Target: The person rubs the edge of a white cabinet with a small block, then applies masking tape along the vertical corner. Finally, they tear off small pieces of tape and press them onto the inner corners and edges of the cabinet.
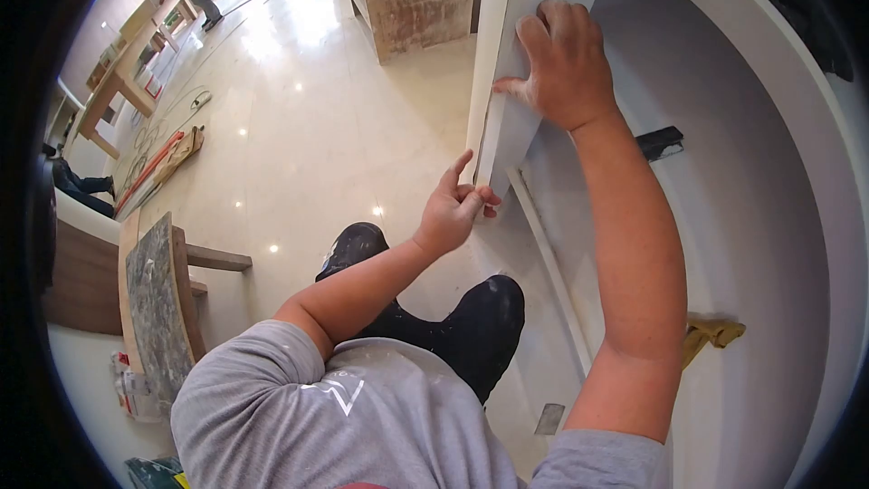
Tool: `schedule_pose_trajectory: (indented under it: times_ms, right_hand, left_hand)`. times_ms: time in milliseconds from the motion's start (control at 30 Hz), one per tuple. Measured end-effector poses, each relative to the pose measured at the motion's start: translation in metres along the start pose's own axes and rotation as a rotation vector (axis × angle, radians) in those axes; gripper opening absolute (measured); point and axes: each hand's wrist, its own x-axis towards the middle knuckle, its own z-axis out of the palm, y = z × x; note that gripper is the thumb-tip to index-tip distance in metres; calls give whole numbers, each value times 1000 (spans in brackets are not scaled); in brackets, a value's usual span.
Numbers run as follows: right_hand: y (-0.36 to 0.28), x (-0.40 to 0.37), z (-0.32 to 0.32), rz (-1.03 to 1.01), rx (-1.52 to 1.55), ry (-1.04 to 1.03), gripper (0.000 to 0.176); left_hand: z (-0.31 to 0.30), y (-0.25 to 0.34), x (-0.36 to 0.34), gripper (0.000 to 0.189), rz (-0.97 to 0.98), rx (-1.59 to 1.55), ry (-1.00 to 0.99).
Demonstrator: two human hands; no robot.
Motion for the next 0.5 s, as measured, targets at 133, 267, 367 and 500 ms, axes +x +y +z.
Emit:
schedule_pose_trajectory:
  times_ms: [133, 267, 367, 500]
  right_hand:
    - [3, -2, 2, -15, 6, 39, 73]
    - [4, -3, 4, -21, 16, 47, 74]
    - [-3, 1, -2, -45, -38, 66, 75]
    - [-3, 0, -1, -46, -41, 69, 74]
  left_hand:
    - [-15, 5, 12, 63, -140, -12, -73]
    - [-28, 18, 23, 59, -212, 44, -72]
    - [-34, 16, 30, 58, -231, 142, -87]
    - [-35, -1, 41, 60, -136, 253, -43]
